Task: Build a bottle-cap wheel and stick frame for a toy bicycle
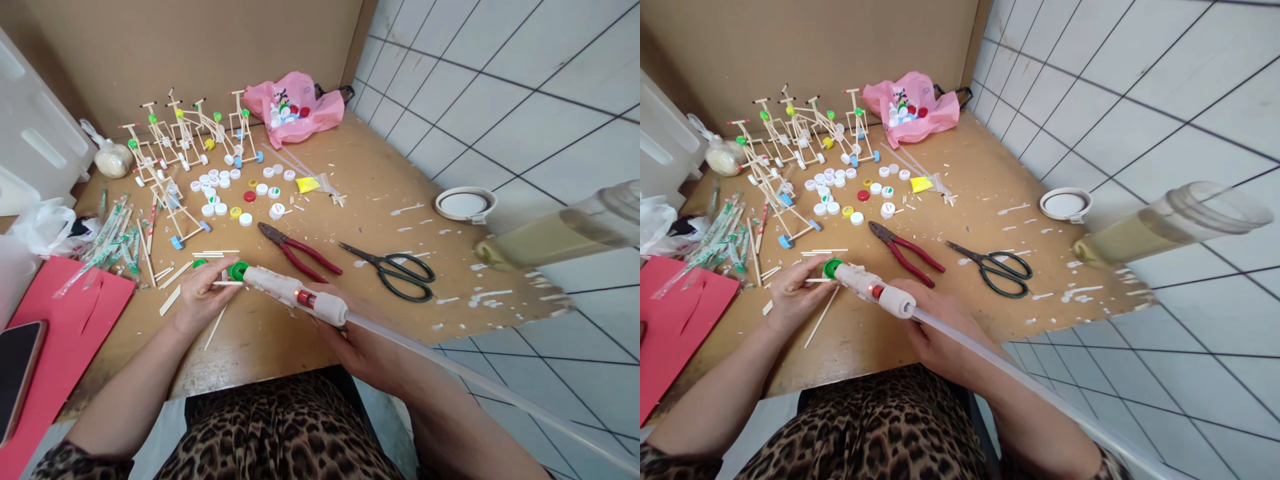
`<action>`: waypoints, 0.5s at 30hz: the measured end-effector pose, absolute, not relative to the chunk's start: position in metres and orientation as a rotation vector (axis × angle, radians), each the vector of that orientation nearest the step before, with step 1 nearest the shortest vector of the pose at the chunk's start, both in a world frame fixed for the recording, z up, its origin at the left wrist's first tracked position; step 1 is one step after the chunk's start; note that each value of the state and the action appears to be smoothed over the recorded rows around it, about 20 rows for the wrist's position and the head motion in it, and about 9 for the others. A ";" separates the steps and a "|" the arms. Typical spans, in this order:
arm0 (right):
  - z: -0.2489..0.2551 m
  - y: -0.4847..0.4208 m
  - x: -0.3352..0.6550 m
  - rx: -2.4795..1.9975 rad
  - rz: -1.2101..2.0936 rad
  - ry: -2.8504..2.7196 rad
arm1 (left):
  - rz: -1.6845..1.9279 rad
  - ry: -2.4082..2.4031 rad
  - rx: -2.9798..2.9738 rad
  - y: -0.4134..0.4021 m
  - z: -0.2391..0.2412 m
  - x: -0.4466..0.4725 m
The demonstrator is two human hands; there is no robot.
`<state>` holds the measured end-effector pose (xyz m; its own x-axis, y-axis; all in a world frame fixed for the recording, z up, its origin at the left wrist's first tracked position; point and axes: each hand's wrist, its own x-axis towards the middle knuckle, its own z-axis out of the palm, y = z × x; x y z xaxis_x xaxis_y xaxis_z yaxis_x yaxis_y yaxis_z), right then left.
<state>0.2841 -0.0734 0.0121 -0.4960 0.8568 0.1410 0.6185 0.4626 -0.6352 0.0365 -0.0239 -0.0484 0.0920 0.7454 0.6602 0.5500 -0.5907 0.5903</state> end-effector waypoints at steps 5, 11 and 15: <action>0.014 -0.073 0.284 -1.222 0.726 -2.278 | 1.501 1.311 2.170 -0.024 -0.048 0.036; 0.013 -0.072 0.285 -1.223 0.697 -2.299 | 1.505 1.282 2.190 -0.023 -0.049 0.036; 0.013 -0.072 0.284 -1.225 0.685 -2.290 | 1.484 1.288 2.246 -0.023 -0.049 0.035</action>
<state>0.2838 -0.0719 0.0135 -0.5030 0.8503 0.1546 0.6257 0.4817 -0.6135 0.0347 -0.0231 -0.0490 0.1382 0.7236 0.6762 0.5680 -0.6172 0.5444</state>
